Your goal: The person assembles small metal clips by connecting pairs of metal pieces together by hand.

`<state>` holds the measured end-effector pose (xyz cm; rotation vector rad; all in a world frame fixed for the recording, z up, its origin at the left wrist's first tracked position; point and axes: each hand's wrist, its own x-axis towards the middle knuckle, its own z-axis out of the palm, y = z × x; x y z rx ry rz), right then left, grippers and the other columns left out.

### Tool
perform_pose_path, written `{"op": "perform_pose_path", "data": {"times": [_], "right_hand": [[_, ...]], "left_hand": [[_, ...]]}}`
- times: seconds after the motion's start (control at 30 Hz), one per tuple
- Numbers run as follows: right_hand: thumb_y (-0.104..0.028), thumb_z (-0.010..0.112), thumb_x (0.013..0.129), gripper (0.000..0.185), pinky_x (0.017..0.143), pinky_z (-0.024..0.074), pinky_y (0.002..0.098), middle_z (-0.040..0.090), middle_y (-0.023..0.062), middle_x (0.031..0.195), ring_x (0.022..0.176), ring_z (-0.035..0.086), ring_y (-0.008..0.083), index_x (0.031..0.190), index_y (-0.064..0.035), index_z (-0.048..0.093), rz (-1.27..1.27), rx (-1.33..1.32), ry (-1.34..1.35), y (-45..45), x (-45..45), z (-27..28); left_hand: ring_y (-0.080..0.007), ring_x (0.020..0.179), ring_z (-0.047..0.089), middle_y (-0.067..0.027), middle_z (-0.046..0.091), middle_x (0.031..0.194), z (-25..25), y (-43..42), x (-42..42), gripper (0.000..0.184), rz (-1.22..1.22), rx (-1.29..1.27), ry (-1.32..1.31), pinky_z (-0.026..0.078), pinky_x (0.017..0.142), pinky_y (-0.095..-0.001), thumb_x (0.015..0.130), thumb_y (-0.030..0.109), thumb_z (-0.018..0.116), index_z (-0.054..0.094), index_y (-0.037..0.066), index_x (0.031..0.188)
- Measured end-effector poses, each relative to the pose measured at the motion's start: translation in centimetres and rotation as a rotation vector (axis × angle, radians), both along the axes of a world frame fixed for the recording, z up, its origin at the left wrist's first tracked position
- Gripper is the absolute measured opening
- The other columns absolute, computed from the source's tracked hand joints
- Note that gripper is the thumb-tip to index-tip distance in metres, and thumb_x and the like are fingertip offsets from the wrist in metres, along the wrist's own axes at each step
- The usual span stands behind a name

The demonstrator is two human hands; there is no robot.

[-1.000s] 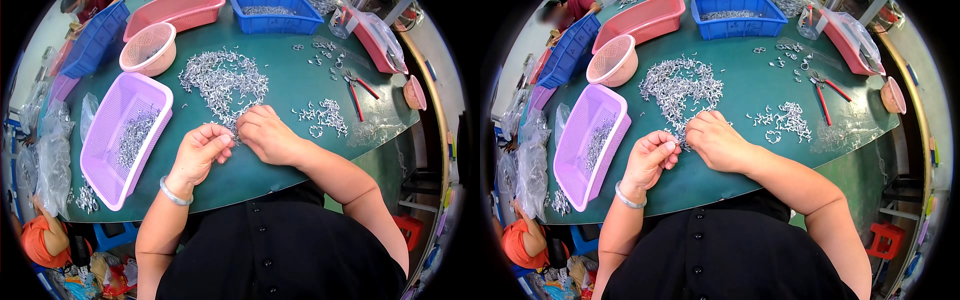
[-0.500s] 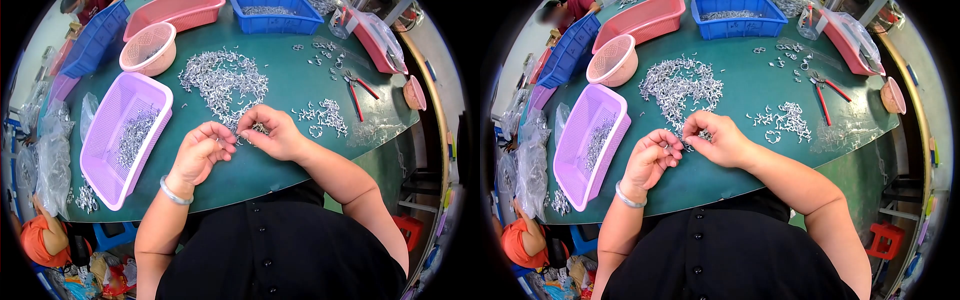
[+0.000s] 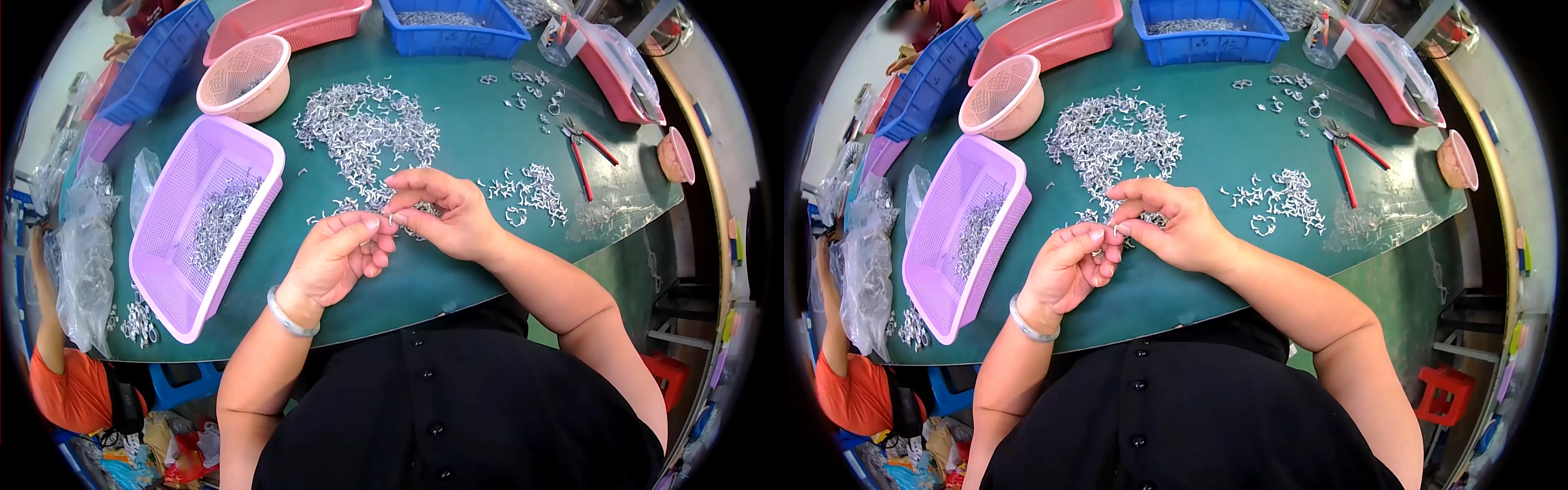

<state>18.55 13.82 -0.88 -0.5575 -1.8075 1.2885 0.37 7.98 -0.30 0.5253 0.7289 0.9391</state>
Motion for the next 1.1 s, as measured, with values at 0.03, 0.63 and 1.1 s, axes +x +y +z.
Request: {"op": "perform_pose_path", "data": {"times": [0.03,0.63,1.1], "right_hand": [[0.002,0.059,0.075,0.034,0.074,0.0466,0.0249,0.063,0.0074,0.082,0.08,0.061,0.0127,0.108,-0.0018,0.052,0.004,-0.003,0.008,0.0,-0.03,0.0],[0.004,0.061,0.072,0.036,0.073,0.0473,0.0253,0.064,0.0071,0.083,0.08,0.062,0.0144,0.107,-0.0038,0.054,0.017,0.081,-0.014,0.21,-0.16,-0.15],[0.005,0.062,0.069,0.038,0.072,0.0469,0.0281,0.064,0.0064,0.082,0.079,0.061,0.0187,0.105,-0.0048,0.055,-0.037,0.188,-0.072,0.03,-0.14,-0.06]], "left_hand": [[-0.0108,0.061,0.053,-0.0048,0.058,0.074,0.01,0.01,0.0,0.018,0.001,-0.001,-0.001,0.042,0.053,-0.0211,0.086,0.016,0.051,0.059,0.0,0.09],[-0.0096,0.055,0.049,-0.006,0.055,0.07,-0.25,-0.02,0.2,0.017,0.05,-0.046,-0.014,0.038,0.046,-0.0185,0.086,0.017,0.052,0.055,0.001,0.084],[-0.0089,0.053,0.049,-0.0051,0.055,0.069,-0.08,-0.12,0.21,0.015,0.043,-0.058,0.019,0.037,0.044,-0.0176,0.085,0.017,0.054,0.056,0.002,0.084]]}}
